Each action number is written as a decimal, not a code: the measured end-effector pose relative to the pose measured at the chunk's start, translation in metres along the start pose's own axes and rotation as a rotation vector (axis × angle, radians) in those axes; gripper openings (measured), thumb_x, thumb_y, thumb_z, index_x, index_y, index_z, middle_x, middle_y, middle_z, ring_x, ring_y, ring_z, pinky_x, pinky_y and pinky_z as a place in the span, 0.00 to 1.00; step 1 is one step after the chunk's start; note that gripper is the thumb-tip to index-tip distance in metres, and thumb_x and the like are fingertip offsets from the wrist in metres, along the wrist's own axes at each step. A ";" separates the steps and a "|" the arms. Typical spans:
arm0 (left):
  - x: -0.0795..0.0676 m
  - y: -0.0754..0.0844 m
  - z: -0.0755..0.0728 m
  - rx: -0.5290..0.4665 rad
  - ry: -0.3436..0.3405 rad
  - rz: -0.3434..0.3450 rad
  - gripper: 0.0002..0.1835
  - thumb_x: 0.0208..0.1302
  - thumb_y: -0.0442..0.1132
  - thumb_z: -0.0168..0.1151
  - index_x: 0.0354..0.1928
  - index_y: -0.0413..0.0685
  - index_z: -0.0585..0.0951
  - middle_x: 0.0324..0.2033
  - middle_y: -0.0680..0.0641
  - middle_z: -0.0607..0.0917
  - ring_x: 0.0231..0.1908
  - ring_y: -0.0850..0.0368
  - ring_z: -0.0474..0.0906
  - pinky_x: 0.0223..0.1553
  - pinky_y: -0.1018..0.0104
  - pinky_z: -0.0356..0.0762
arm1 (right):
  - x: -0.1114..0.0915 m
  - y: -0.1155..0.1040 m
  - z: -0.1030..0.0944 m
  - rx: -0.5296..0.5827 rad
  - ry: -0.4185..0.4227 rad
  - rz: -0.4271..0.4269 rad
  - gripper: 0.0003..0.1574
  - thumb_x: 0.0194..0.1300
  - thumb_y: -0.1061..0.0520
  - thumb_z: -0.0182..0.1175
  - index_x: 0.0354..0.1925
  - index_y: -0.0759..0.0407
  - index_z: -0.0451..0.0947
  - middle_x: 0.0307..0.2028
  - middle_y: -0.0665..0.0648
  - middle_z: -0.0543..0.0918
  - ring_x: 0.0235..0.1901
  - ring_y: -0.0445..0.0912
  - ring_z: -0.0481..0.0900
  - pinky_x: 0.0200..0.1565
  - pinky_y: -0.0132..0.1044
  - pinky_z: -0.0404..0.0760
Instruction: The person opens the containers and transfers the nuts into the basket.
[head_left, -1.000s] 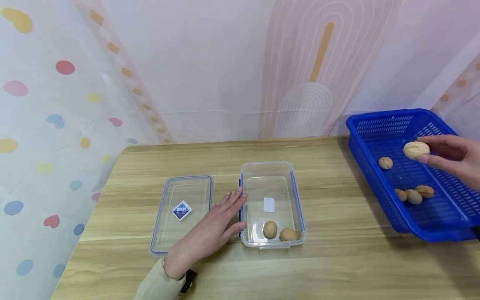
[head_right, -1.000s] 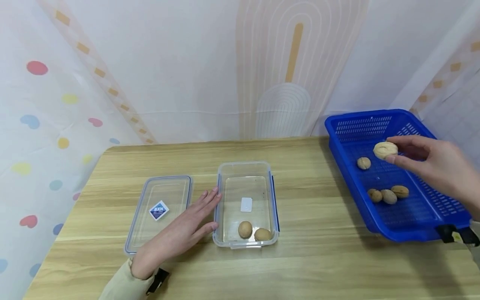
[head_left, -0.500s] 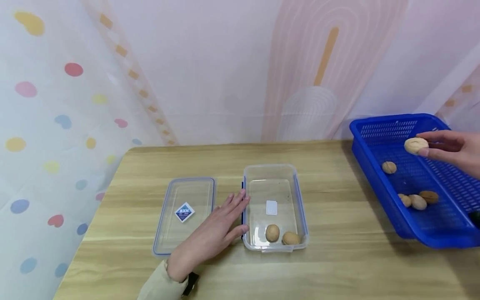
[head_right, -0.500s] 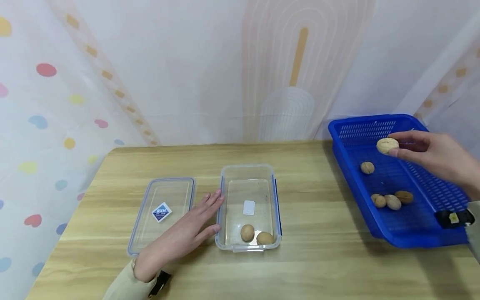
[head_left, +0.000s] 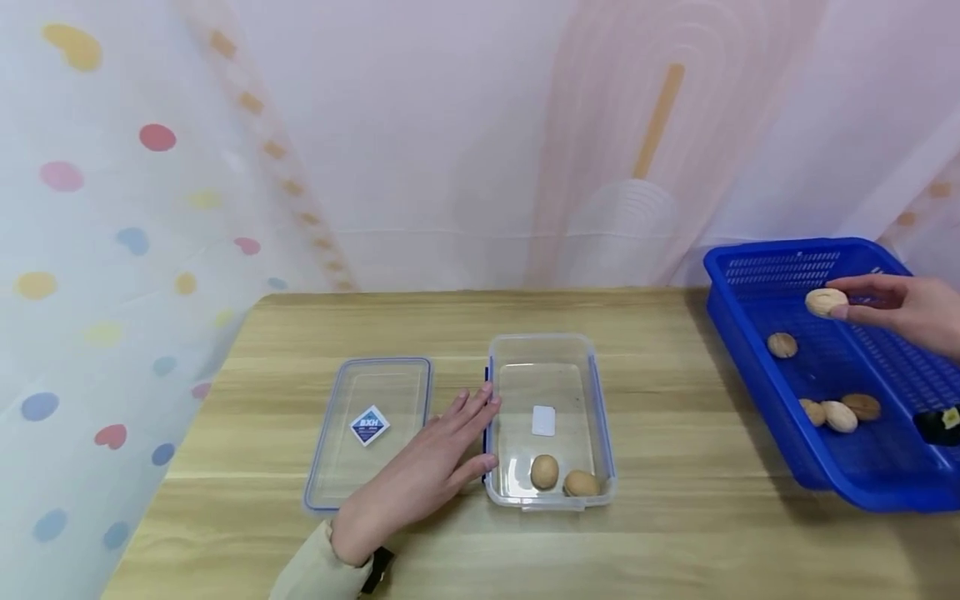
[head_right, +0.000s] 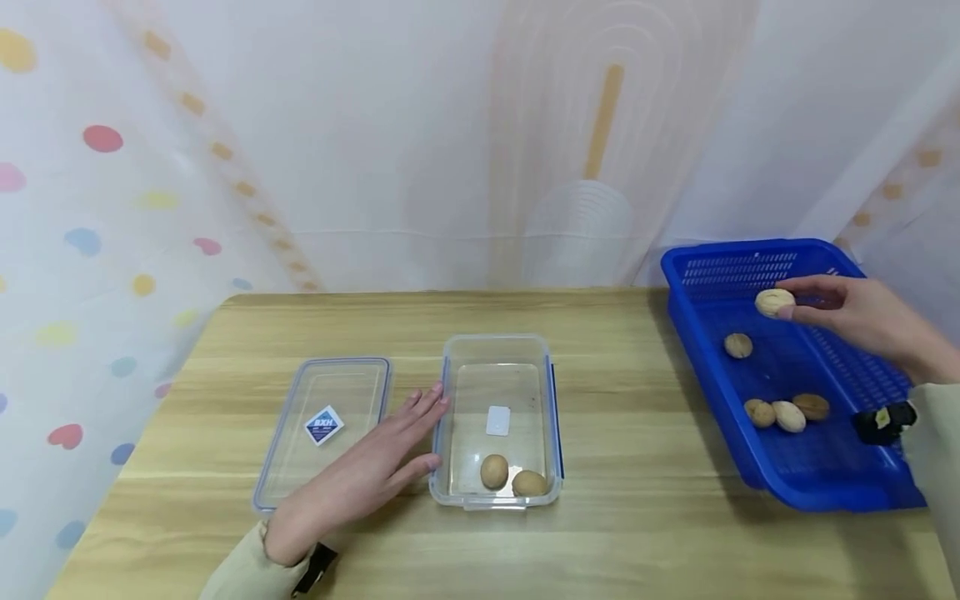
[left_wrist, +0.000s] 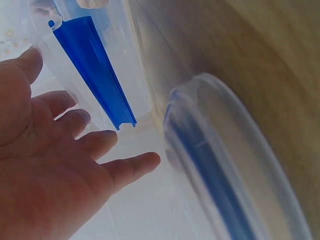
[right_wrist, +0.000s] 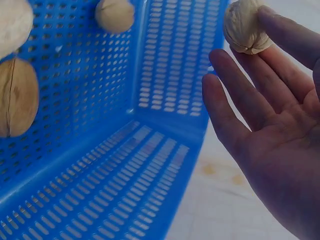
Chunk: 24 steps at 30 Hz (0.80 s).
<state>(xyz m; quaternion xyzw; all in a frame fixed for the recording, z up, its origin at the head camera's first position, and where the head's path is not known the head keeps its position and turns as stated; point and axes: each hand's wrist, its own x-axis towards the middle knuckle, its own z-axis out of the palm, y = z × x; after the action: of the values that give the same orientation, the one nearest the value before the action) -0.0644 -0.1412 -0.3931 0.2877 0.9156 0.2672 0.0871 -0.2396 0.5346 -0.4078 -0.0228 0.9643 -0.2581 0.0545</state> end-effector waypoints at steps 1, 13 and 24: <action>0.000 0.000 0.001 -0.002 -0.002 0.000 0.37 0.80 0.54 0.53 0.82 0.49 0.56 0.82 0.50 0.48 0.79 0.38 0.46 0.70 0.27 0.55 | -0.001 0.002 0.000 0.005 -0.011 0.012 0.52 0.77 0.30 0.49 0.80 0.62 0.54 0.72 0.78 0.57 0.66 0.81 0.59 0.61 0.76 0.62; 0.000 0.000 0.002 0.005 0.018 -0.013 0.37 0.79 0.55 0.53 0.83 0.52 0.56 0.82 0.51 0.48 0.79 0.39 0.46 0.71 0.28 0.54 | -0.019 -0.026 -0.009 0.017 -0.163 0.091 0.54 0.79 0.32 0.45 0.78 0.74 0.49 0.70 0.86 0.54 0.63 0.82 0.60 0.59 0.73 0.69; -0.001 -0.002 0.004 0.003 0.024 -0.022 0.37 0.79 0.55 0.54 0.82 0.53 0.57 0.82 0.52 0.49 0.79 0.38 0.46 0.70 0.27 0.54 | -0.044 -0.088 -0.012 -0.020 -0.258 0.103 0.47 0.82 0.43 0.50 0.71 0.85 0.54 0.63 0.88 0.66 0.58 0.82 0.68 0.48 0.62 0.81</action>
<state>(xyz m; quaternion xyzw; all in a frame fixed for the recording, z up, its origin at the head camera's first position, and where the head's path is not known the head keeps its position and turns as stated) -0.0632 -0.1410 -0.3976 0.2747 0.9200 0.2683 0.0789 -0.1954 0.4676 -0.3498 -0.0069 0.9517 -0.2400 0.1911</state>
